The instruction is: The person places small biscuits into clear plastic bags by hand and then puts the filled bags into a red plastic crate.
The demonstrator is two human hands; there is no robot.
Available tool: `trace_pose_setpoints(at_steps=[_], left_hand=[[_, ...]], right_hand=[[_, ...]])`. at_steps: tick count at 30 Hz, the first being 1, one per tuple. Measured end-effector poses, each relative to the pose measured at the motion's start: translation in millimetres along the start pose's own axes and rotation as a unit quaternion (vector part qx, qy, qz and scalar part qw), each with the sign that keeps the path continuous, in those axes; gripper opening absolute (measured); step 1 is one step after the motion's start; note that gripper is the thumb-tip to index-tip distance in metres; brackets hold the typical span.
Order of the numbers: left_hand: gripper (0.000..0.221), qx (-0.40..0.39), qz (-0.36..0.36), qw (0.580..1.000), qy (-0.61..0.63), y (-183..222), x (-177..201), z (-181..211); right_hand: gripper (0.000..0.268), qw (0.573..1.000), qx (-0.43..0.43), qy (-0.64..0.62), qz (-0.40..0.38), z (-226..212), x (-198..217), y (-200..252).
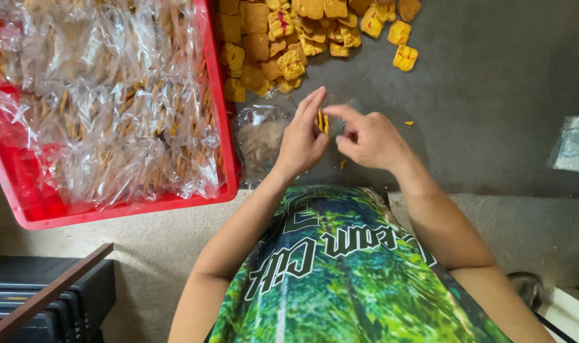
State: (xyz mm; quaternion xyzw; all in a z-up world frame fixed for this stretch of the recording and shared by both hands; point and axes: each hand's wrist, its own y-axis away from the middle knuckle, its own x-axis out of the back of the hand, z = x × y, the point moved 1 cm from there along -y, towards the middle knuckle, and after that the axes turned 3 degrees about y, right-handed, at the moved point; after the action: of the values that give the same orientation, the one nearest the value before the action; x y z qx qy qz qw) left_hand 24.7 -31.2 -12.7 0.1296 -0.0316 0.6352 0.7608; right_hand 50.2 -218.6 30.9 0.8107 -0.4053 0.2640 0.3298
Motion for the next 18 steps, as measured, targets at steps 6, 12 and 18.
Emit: trace_pose_setpoints(at_steps=[6, 12, 18], left_hand=[[0.079, -0.072, 0.047, 0.992, -0.089, -19, 31, 11], [0.080, 0.027, 0.144, 0.922, 0.359, -15, -2, -33], [0.063, 0.089, 0.004, 0.753, 0.652, -10, -21, -56]], right_hand=[[0.030, 0.965, 0.090, -0.001, 0.247, 14, -31, -2], [0.031, 0.811, -0.079, -0.544, 0.203, 32, -17, -6], [0.030, 0.877, 0.071, -0.430, 0.203, 20, -23, -2]])
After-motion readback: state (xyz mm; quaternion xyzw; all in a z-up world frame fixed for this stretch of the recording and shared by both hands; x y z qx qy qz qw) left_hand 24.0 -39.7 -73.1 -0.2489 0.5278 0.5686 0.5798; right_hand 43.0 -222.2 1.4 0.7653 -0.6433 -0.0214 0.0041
